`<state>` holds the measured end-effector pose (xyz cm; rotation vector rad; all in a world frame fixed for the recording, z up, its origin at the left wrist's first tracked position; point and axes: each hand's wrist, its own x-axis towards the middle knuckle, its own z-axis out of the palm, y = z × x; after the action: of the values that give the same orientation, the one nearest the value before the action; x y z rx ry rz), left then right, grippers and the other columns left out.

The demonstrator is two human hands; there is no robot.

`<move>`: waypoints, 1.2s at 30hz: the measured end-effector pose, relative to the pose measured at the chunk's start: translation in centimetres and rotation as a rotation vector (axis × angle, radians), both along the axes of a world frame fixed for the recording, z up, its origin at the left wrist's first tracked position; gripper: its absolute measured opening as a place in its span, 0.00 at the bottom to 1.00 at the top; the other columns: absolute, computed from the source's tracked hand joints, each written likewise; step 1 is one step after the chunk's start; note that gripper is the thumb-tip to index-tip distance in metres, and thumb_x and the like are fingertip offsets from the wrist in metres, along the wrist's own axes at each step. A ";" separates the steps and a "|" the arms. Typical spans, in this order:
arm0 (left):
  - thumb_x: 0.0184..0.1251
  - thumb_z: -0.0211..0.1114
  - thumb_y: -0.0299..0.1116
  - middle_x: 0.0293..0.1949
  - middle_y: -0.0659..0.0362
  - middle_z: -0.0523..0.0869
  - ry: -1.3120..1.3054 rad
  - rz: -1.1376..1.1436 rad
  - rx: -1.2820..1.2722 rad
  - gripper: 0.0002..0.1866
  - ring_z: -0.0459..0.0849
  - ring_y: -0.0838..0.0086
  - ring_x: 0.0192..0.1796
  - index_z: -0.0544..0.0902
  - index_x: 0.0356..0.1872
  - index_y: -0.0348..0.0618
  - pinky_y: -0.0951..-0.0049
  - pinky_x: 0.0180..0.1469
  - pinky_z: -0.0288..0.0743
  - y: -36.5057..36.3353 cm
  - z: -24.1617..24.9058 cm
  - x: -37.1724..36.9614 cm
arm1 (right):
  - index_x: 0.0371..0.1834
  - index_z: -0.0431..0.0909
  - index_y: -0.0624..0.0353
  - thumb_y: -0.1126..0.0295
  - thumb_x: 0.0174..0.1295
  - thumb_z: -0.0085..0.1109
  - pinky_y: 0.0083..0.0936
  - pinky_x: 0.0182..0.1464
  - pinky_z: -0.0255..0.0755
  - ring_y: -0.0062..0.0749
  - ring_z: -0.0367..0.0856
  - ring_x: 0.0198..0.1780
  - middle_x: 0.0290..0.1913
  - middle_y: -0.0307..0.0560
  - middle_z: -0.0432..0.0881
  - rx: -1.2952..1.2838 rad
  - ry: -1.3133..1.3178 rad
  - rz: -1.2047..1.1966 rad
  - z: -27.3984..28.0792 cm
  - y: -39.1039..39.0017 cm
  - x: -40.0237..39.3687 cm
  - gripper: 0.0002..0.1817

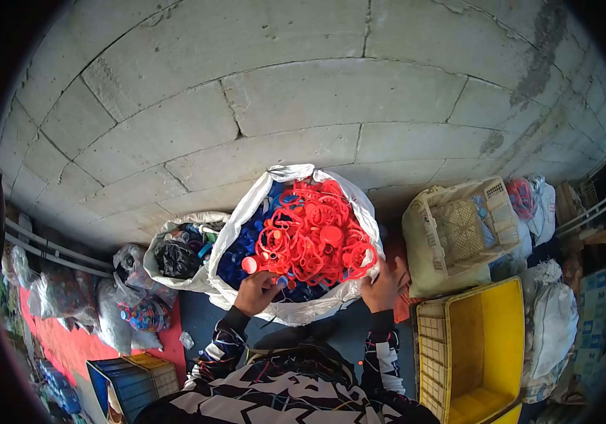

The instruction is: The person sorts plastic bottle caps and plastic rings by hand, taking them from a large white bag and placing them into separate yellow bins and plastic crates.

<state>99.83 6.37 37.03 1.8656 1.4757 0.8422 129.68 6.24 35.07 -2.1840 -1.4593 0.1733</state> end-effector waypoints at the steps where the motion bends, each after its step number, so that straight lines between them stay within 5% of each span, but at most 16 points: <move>1: 0.52 0.72 0.35 0.28 0.52 0.82 0.035 0.052 0.016 0.15 0.83 0.64 0.28 0.82 0.38 0.39 0.68 0.30 0.76 0.4 -0.5 -0.9 | 0.57 0.73 0.46 0.73 0.44 0.63 0.59 0.60 0.55 0.55 0.55 0.66 0.65 0.51 0.60 0.034 0.023 -0.014 0.4 0.4 0.1 0.31; 8: 0.44 0.74 0.33 0.28 0.53 0.82 0.221 0.373 -0.086 0.18 0.82 0.61 0.34 0.81 0.37 0.41 0.63 0.36 0.74 1.2 -3.0 -6.7 | 0.49 0.75 0.56 0.78 0.46 0.59 0.48 0.53 0.63 0.53 0.70 0.52 0.48 0.53 0.74 0.277 0.048 0.305 1.9 3.6 -1.7 0.22; 17: 0.46 0.73 0.32 0.36 0.51 0.83 0.146 0.319 -0.186 0.21 0.83 0.59 0.36 0.79 0.44 0.39 0.64 0.39 0.77 1.7 -4.6 -9.9 | 0.44 0.77 0.58 0.78 0.49 0.56 0.40 0.44 0.72 0.49 0.77 0.41 0.36 0.51 0.78 0.119 0.455 0.882 0.7 6.5 -15.6 0.16; 21: 0.46 0.71 0.28 0.38 0.49 0.82 0.182 0.332 -0.129 0.21 0.83 0.55 0.39 0.78 0.45 0.39 0.61 0.42 0.77 1.7 -5.5 -10.5 | 0.44 0.78 0.55 0.76 0.46 0.59 0.37 0.50 0.68 0.44 0.74 0.47 0.43 0.45 0.78 0.059 0.093 1.120 -0.3 8.2 -22.6 0.18; 29: 0.46 0.70 0.26 0.42 0.44 0.81 0.224 0.506 -0.195 0.24 0.81 0.49 0.45 0.76 0.48 0.35 0.57 0.46 0.75 1.8 -6.2 -11.6 | 0.49 0.78 0.47 0.71 0.42 0.63 0.42 0.48 0.61 0.39 0.68 0.53 0.46 0.38 0.75 -0.039 -0.222 1.159 -4.5 8.6 -23.9 0.24; 32: 0.47 0.69 0.26 0.45 0.42 0.80 0.122 0.580 -0.222 0.25 0.79 0.48 0.48 0.74 0.50 0.32 0.57 0.49 0.74 2.5 -6.3 -11.7 | 0.49 0.76 0.52 0.66 0.41 0.64 0.44 0.49 0.62 0.43 0.68 0.53 0.45 0.45 0.74 -0.094 -0.261 1.107 -2.5 8.3 -22.6 0.25; 36: 0.45 0.69 0.26 0.48 0.43 0.79 0.198 0.551 0.036 0.27 0.75 0.48 0.54 0.74 0.51 0.33 0.56 0.58 0.66 3.7 -6.8 -11.5 | 0.48 0.76 0.52 0.64 0.41 0.66 0.45 0.48 0.63 0.44 0.67 0.55 0.47 0.48 0.73 -0.096 -0.283 1.042 -3.2 7.6 -21.8 0.26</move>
<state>88.29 10.02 30.25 1.6183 2.1653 0.9486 107.86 13.88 31.85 -1.3256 -2.6658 0.2869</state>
